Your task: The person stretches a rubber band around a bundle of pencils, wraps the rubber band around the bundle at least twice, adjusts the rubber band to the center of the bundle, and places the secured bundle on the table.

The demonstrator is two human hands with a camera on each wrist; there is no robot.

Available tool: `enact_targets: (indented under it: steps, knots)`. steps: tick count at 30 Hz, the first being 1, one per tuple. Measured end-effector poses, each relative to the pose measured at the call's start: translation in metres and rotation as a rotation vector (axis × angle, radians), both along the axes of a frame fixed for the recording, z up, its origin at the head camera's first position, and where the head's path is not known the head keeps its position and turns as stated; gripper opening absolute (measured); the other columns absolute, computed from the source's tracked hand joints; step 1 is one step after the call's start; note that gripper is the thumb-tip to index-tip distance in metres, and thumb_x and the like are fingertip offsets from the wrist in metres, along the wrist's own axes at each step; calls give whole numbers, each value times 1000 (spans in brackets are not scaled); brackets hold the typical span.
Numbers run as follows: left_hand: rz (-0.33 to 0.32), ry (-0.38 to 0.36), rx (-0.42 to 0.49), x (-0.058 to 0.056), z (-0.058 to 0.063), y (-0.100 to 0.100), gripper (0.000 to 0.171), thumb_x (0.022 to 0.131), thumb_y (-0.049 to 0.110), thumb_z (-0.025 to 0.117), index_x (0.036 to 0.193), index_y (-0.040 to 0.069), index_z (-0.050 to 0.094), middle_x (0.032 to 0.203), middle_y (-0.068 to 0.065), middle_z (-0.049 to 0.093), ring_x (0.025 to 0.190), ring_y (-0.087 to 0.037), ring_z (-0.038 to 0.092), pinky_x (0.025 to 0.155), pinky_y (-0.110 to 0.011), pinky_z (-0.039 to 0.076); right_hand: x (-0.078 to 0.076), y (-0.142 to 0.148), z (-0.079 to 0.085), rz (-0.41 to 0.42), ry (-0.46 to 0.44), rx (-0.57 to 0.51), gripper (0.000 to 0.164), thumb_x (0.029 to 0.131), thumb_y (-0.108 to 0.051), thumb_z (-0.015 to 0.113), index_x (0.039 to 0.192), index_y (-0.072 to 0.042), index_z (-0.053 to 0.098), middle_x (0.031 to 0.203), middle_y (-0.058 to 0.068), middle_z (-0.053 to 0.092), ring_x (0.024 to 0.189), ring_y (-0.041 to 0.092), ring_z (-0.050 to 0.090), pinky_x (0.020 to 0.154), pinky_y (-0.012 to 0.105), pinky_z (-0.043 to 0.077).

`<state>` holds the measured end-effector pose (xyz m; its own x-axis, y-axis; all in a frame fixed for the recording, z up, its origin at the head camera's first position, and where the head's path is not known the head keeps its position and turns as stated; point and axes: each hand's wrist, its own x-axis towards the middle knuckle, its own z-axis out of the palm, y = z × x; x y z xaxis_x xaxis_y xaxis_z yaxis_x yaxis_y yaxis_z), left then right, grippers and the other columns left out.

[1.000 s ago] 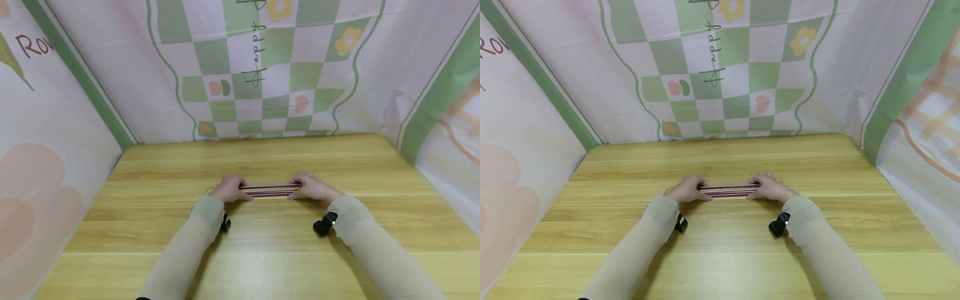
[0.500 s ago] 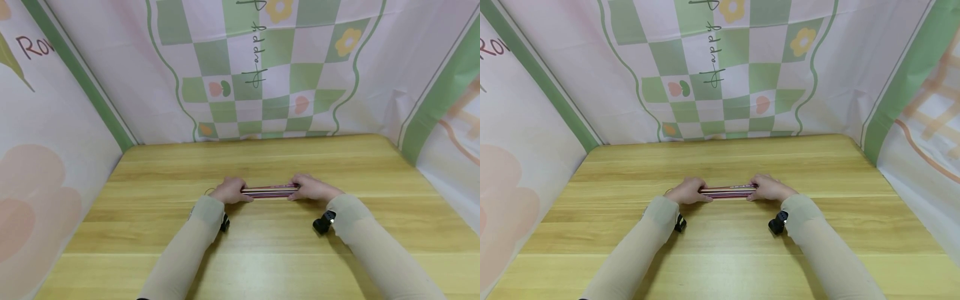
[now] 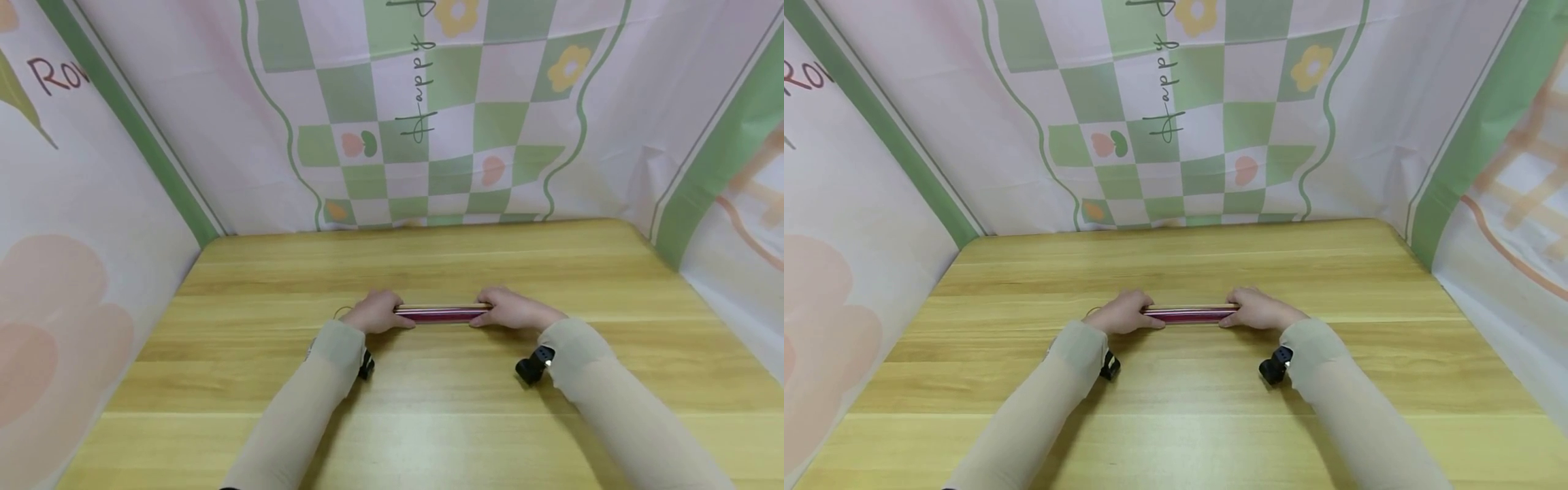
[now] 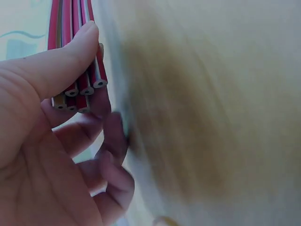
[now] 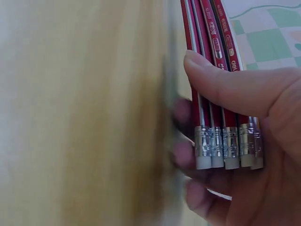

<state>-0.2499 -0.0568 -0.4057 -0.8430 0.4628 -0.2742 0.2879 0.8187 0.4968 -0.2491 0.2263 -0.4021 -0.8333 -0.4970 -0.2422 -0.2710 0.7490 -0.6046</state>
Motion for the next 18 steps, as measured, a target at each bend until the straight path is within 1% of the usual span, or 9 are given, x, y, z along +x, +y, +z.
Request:
enact_targets:
  steps: [1,3,6,7,9,11,13,15,18]
  knots:
    - [-6,-6,11,0,0,0,40,92,40,69,102,2,67,89,-7,61,77,-16,49,66,-30,43,1,0,1,-8,-24,-8,21,93,-23,69,93,-4,61,82,3,53,75,18,46,68,31,37]
    - [-2,-12,44,0,1,-1,43,93,39,69,114,1,66,101,-9,67,85,-17,57,75,-31,49,1,1,4,-32,-87,-42,21,93,-23,69,98,-3,61,78,2,54,68,16,48,63,29,41]
    - [37,-30,127,-1,3,-4,39,92,34,71,112,1,66,98,-10,70,83,-18,59,76,-31,51,1,4,5,-82,-171,-134,28,91,-22,72,108,-1,64,72,1,54,59,14,49,55,28,44]
    - [59,-48,175,-1,4,-6,34,92,31,72,106,1,66,93,-9,70,79,-16,59,73,-30,51,0,5,6,-98,-189,-174,32,90,-22,73,112,1,64,71,1,56,57,14,50,53,27,45]
    - [102,-107,308,-1,5,-8,24,90,23,74,91,2,63,74,-7,62,63,-15,52,61,-27,46,-1,7,6,-130,-217,-262,42,87,-20,76,120,4,63,70,2,59,54,11,51,50,27,47]
    - [151,-186,455,0,7,-11,21,88,16,75,86,2,61,69,-3,57,58,-11,50,56,-23,45,-2,10,7,-170,-247,-351,50,85,-17,78,126,7,61,75,4,65,54,9,53,50,26,49]
    - [195,-253,575,0,9,-13,19,87,12,77,91,0,63,70,-2,59,56,-10,52,55,-23,48,-2,12,8,-205,-284,-436,56,85,-14,78,130,9,57,81,7,71,55,8,56,52,25,51]
    - [230,-304,651,1,10,-14,27,86,13,78,104,-3,65,76,-3,63,57,-10,55,58,-25,53,-1,14,9,-228,-319,-522,59,86,-10,76,134,13,51,89,9,73,57,7,58,53,24,52]
    - [266,-329,692,2,12,-15,43,85,17,79,121,-2,64,87,-6,67,63,-11,60,68,-31,58,1,15,11,-253,-362,-627,61,88,-6,73,138,16,45,91,9,74,60,7,61,55,22,53]
